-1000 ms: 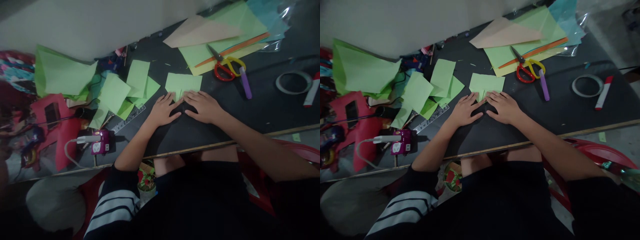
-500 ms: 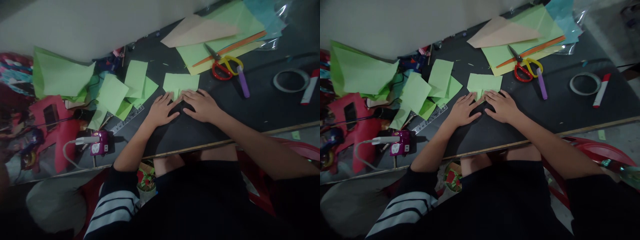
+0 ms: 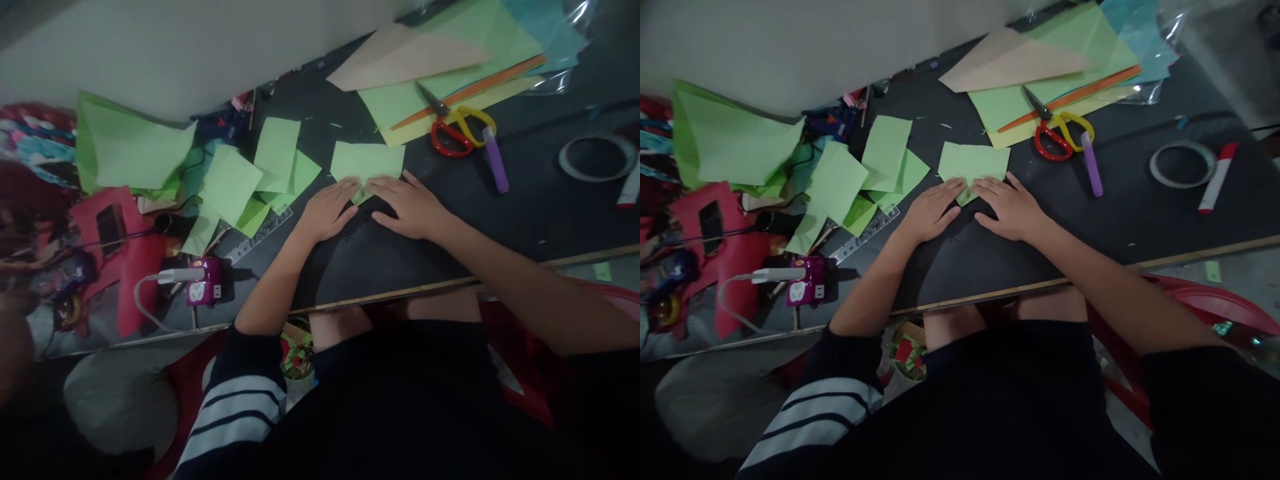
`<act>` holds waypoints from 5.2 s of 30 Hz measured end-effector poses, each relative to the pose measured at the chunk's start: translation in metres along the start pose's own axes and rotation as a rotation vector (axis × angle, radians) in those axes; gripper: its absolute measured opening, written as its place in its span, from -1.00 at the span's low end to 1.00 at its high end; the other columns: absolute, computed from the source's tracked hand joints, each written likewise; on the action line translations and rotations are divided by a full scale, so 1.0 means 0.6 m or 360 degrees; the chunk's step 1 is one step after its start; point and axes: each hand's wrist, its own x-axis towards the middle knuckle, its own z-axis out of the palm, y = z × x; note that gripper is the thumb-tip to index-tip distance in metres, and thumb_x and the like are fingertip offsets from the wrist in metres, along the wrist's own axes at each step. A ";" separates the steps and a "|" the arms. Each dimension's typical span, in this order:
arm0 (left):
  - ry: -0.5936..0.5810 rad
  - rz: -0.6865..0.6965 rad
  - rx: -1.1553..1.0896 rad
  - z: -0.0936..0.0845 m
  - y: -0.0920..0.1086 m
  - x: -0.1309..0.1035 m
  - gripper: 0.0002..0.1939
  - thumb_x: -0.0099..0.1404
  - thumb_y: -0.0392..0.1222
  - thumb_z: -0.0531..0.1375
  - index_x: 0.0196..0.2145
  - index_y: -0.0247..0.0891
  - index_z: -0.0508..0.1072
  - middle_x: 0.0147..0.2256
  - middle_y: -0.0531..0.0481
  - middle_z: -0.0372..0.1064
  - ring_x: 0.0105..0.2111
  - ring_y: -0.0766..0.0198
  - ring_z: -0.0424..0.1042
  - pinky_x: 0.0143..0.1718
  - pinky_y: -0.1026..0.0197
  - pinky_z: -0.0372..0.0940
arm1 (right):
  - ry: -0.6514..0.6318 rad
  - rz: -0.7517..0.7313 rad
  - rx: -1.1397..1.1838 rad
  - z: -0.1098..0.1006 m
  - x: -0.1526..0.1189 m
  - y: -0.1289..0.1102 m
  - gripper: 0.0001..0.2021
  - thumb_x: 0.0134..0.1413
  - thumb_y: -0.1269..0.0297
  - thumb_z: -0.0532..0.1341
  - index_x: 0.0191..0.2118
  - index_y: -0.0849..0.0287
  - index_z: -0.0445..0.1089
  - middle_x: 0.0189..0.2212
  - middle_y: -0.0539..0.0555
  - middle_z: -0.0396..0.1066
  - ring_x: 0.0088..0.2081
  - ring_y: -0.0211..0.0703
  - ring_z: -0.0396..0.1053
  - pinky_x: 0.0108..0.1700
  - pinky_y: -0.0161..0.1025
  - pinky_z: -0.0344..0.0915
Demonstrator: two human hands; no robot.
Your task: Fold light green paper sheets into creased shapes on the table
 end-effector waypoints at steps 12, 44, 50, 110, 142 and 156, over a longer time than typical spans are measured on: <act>0.0021 -0.0065 0.0160 -0.013 0.039 0.005 -0.14 0.63 0.25 -0.34 0.43 -0.39 0.36 0.40 -0.36 0.36 0.35 -0.13 0.40 0.39 -0.16 0.30 | 0.0126 -0.0285 0.0134 -0.003 0.034 0.056 -0.47 0.43 0.03 0.04 0.35 0.02 0.47 0.36 0.17 0.47 0.39 0.26 0.38 0.52 0.48 0.00; 0.0102 -0.0048 -0.0080 0.017 0.025 -0.001 -0.22 0.66 0.16 -0.30 0.51 -0.39 0.21 0.51 -0.31 0.17 0.55 0.02 0.15 0.57 -0.14 0.11 | -0.0095 -0.0187 0.0002 -0.017 0.029 0.045 -0.33 0.47 0.06 0.04 0.60 0.04 0.12 0.54 0.07 0.18 0.54 0.28 0.15 0.53 0.35 0.16; 0.0076 -0.0010 -0.0053 0.015 0.025 -0.001 -0.16 0.64 0.24 -0.33 0.52 -0.40 0.19 0.52 -0.33 0.14 0.56 0.00 0.12 0.56 -0.13 0.11 | -0.0088 -0.0179 -0.0047 -0.016 0.028 0.044 -0.32 0.47 0.06 0.03 0.61 0.04 0.10 0.55 0.08 0.18 0.53 0.28 0.16 0.51 0.32 0.18; 0.0103 0.0047 0.0197 0.029 0.020 -0.003 -0.23 0.60 0.38 -0.13 0.52 -0.06 0.25 0.55 -0.20 0.12 0.55 -0.11 0.14 0.50 -0.16 0.18 | 0.0101 -0.0012 0.0239 0.003 0.047 0.042 -0.46 0.42 0.03 0.16 0.43 -0.12 0.41 0.43 0.00 0.37 0.50 0.23 0.24 0.54 0.47 0.05; 0.0078 0.0041 0.0137 0.023 0.023 -0.003 -0.19 0.58 0.43 -0.18 0.53 -0.04 0.24 0.56 -0.20 0.09 0.57 -0.09 0.09 0.49 -0.17 0.17 | 0.0064 0.0154 0.0286 -0.003 0.064 0.058 -0.39 0.14 0.05 0.45 0.32 -0.14 0.54 0.49 0.06 0.29 0.50 0.44 0.21 0.51 0.62 -0.02; 0.0122 0.0027 0.0089 0.026 0.023 -0.006 -0.12 0.59 0.40 -0.30 0.55 -0.21 0.19 0.53 -0.27 0.13 0.57 -0.04 0.10 0.52 -0.13 0.13 | 0.0087 0.0021 0.0160 0.000 0.040 0.026 -0.46 0.43 0.13 0.14 0.44 -0.07 0.40 0.47 0.06 0.31 0.54 0.30 0.14 0.51 0.47 0.12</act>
